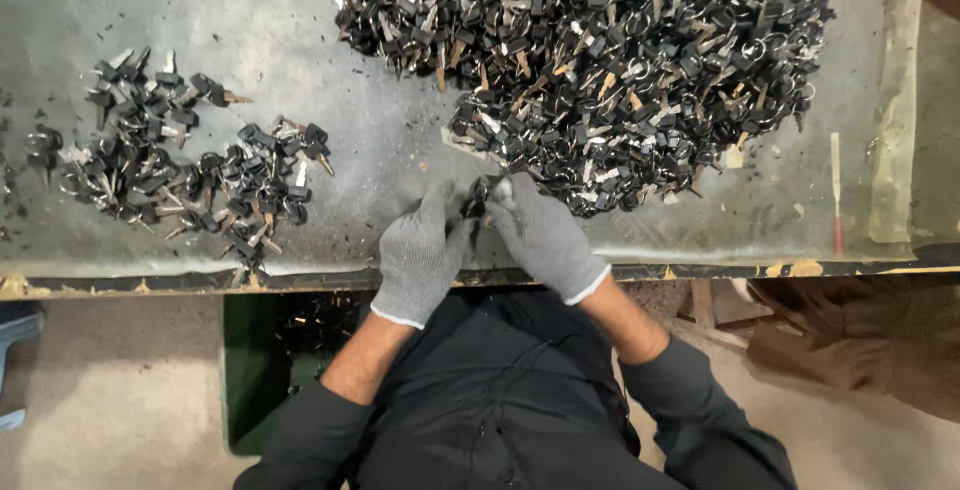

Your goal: The person, wearing gray gloves, picks keys one at a time from a large pile of keys on a metal workbench and places them into a smaller pile on the left side of the bench, repeating this sorting motion throughout the episode.

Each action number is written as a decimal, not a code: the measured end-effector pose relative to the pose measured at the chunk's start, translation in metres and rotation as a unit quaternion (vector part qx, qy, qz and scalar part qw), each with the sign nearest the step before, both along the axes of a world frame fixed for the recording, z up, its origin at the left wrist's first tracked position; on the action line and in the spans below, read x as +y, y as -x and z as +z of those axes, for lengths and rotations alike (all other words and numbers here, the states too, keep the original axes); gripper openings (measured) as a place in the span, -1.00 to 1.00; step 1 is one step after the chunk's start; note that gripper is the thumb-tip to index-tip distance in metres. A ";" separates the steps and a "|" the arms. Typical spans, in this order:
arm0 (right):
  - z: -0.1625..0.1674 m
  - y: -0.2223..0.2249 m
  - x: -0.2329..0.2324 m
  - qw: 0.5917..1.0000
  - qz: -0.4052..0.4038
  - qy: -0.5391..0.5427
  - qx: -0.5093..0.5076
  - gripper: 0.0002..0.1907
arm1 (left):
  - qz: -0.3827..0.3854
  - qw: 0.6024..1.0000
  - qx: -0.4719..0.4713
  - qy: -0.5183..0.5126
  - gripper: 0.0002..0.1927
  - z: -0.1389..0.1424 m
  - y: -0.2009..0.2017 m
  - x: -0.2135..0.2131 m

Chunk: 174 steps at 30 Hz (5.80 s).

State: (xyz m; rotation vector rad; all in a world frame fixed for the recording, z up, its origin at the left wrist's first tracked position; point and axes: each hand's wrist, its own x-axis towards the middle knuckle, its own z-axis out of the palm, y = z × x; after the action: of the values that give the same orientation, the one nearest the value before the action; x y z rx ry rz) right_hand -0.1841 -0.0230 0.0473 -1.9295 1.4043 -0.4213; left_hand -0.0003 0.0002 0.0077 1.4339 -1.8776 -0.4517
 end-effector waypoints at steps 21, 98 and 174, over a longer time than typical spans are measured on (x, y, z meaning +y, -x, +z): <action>0.000 -0.006 0.017 0.986 0.035 -0.003 0.163 -0.65 | -0.016 0.993 -0.101 0.062 -0.88 0.011 0.009 0.007; -0.006 0.002 0.042 0.989 -0.065 0.036 0.124 -0.61 | 0.007 0.972 -0.043 -0.231 -0.46 0.027 0.003 -0.017; 0.011 -0.008 0.016 0.988 0.030 -0.036 0.144 -0.69 | -0.041 0.999 -0.030 -0.007 -0.92 0.006 0.001 0.009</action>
State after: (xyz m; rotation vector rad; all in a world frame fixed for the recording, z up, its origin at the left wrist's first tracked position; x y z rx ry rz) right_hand -0.1765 -0.0071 0.0586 -2.0263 1.5124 -0.0621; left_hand -0.0016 0.0093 0.0135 1.3982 -1.9900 -0.4675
